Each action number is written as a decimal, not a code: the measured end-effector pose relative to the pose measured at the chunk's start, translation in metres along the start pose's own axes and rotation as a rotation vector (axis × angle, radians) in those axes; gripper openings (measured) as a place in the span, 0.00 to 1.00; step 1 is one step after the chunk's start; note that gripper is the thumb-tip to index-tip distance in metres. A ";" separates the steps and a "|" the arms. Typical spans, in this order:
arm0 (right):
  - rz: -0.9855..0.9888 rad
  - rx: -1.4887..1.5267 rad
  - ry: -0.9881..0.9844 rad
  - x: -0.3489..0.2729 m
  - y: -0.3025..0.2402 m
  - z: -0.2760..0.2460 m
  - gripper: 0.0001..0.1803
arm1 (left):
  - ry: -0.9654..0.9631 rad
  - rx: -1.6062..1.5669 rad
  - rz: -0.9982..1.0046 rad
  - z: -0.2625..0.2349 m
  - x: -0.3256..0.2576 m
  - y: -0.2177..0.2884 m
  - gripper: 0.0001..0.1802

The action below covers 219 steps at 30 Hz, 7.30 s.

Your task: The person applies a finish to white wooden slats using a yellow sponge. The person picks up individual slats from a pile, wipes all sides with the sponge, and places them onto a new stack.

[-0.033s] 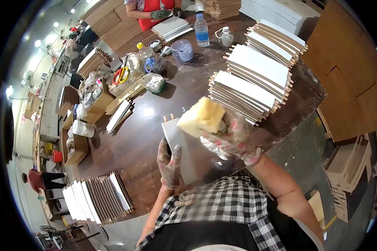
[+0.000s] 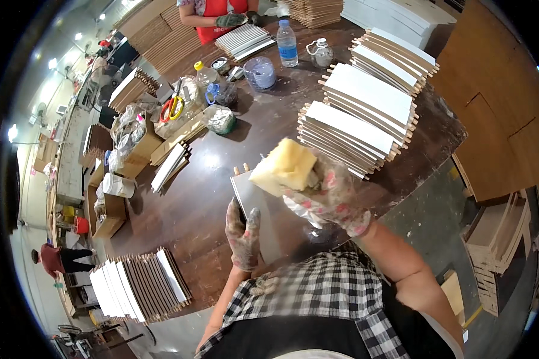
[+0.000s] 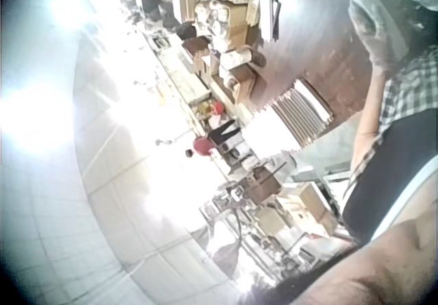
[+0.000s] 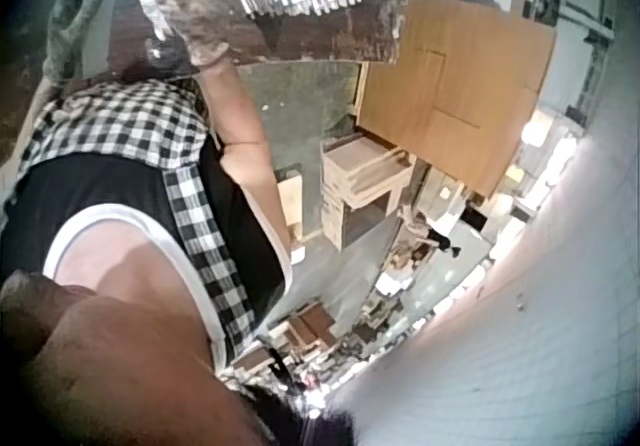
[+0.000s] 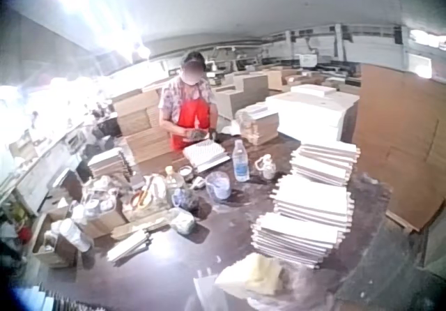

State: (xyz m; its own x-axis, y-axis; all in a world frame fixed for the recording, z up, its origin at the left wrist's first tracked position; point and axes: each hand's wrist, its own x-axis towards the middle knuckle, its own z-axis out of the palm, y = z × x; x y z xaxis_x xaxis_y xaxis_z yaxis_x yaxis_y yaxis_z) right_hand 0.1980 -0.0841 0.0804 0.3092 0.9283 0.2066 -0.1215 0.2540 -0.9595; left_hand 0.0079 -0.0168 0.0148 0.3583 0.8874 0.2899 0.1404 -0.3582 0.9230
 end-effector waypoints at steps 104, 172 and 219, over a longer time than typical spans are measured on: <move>-0.158 -0.503 -0.242 -0.017 0.002 0.003 0.41 | -0.135 -1.097 -0.735 -0.017 0.025 0.028 0.25; -0.249 -0.737 -0.043 -0.046 -0.024 -0.006 0.26 | 0.106 -1.208 -0.532 -0.024 0.040 0.028 0.22; -0.302 -0.491 -0.114 -0.056 0.004 0.006 0.28 | -0.132 -1.323 -0.528 -0.014 0.038 0.025 0.29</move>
State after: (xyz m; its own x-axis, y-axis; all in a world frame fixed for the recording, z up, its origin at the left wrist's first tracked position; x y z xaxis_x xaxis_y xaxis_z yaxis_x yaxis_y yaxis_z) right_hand 0.1745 -0.1337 0.0662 0.1553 0.8645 0.4780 0.4162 0.3815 -0.8254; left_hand 0.0116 0.0122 0.0520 0.6282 0.7697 -0.1133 -0.6400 0.5941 0.4873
